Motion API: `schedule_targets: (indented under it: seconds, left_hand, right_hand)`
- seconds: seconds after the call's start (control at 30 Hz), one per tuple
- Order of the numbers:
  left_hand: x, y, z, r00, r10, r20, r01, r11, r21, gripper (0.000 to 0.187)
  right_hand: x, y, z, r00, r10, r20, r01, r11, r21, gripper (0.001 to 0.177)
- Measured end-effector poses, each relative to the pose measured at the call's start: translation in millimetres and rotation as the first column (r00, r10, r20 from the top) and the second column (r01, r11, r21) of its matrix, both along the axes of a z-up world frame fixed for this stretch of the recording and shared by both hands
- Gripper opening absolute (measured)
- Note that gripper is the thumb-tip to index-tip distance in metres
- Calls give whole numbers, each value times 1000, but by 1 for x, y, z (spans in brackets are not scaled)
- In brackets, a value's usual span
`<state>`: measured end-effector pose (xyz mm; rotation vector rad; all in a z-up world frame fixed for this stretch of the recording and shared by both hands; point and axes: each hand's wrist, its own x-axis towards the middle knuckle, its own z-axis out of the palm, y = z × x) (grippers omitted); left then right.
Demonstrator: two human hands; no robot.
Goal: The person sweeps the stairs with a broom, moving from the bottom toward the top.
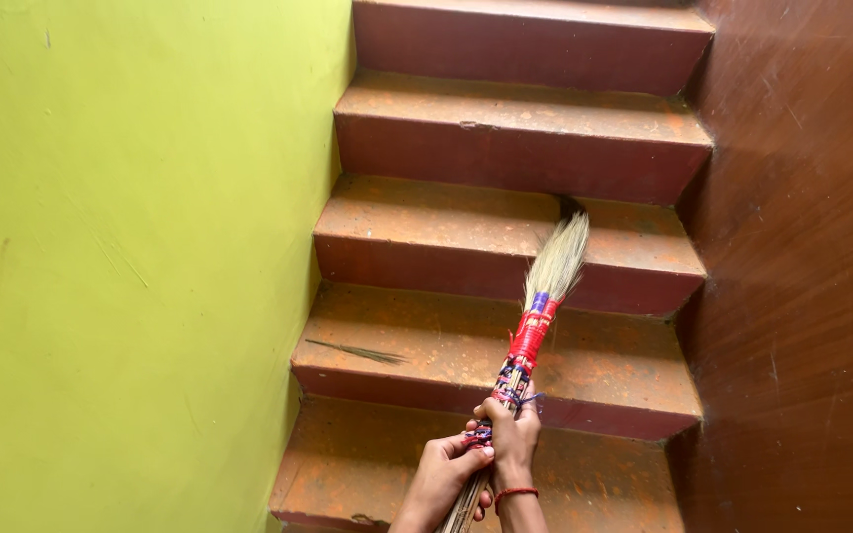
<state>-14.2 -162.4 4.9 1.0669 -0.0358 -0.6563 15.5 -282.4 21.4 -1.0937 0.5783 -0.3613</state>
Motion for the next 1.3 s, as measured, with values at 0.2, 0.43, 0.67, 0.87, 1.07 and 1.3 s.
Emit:
schedule_targets:
  seconds: [0.2,0.43,0.67,0.87,1.07,1.3]
  left_hand:
    - [12,36,45,984,148,103,-147,989,-16,23]
    - [84,74,103,851,403,337,-428,904,0,27]
    - [196,41,116,841,506,194,-508,860,-45,24]
    - [194,58,94,988,-53,147,54,999,-6,25]
    - [152,48,104,955,-203,217,159,966,205,31]
    - [123,77,109,959,44,280,-46,999,-1,30]
  right_hand:
    - [26,40,41,985,101,141,-103,995,8,83]
    - [125,89,101,787,476,393,-506,862,-31,67]
    - [223,54,114,757,565,330,-580,812,-59,32]
    - [176,50,85,972,6,235,-27,996,86,19]
    - [124,38,74,980,-122,156,101,986,135,20]
    - [122,76,93,949,60,311,-77,996,45,18]
